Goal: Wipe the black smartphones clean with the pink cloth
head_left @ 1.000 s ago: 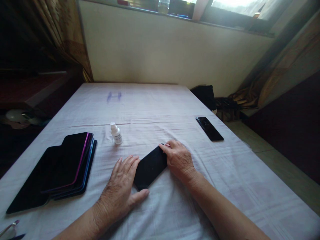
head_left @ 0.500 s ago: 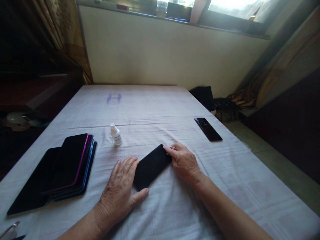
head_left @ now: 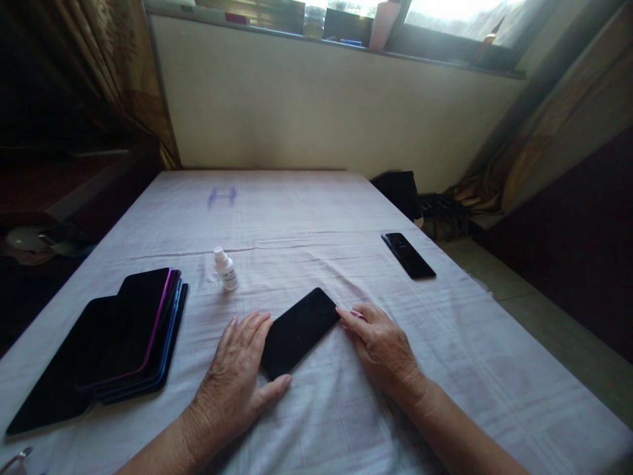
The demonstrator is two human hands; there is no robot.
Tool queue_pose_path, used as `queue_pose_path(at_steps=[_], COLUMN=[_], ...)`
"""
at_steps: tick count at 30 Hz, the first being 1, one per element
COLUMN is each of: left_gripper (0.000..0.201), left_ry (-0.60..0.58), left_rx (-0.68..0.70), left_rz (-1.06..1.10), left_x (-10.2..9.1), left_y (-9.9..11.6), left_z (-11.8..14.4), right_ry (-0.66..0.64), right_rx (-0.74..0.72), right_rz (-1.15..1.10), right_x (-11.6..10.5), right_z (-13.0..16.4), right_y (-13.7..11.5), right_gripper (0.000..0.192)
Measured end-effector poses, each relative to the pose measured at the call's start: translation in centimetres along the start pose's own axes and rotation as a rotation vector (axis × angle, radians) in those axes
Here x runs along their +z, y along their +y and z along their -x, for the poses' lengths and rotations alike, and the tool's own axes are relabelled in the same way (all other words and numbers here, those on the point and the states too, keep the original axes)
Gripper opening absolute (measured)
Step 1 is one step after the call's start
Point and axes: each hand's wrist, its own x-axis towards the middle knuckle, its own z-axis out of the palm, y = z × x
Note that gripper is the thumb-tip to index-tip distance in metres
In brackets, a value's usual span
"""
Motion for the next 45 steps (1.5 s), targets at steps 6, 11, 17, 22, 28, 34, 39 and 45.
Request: queue_pose_path(at_steps=[6,11,17,22,28,34,39,45], left_gripper=[0.074,0.076,0.077,0.076,0.076,0.075,0.074,0.074], left_ry=[-0.008,-0.023,-0.030,-0.020,-0.015,-0.018,-0.020,-0.016], left_rx=[0.011,0.007,-0.005,0.009,0.005,-0.001,0.004,0.005], left_rz=[0.006,0.009,0.016,0.008,-0.012,-0.024,-0.029,-0.020], left_x=[0.0,-0.1,-0.1,0.0,-0.1,-0.1,-0.1,-0.1], left_y=[-0.1,0.0,0.0,0.0,0.1,0.2,0.2,0.2], left_z=[-0.1,-0.1,-0.1,-0.1,-0.1,-0.2,-0.1,-0.1], right_ry=[0.016,-0.042,-0.066,-0.080,-0.093,-0.036,-0.048,-0.038], right_rx=[-0.008,-0.033,-0.047,-0.009,-0.008,-0.095,-0.066,-0.014], right_rz=[0.019,0.032,0.042,0.064,0.068,0.052,0.053,0.089], right_x=[0.2,0.2,0.6,0.8,0.8,0.5,0.3,0.9], right_z=[-0.1,-1.6,-3.6,-5.2,-5.5,-2.8,-2.9,-4.4], right_y=[0.2,-0.1,-1.0,-2.2,-2.4,-1.6,-1.3,-2.0], right_gripper=[0.039,0.047,0.043,0.037,0.037,0.041,0.043,0.037])
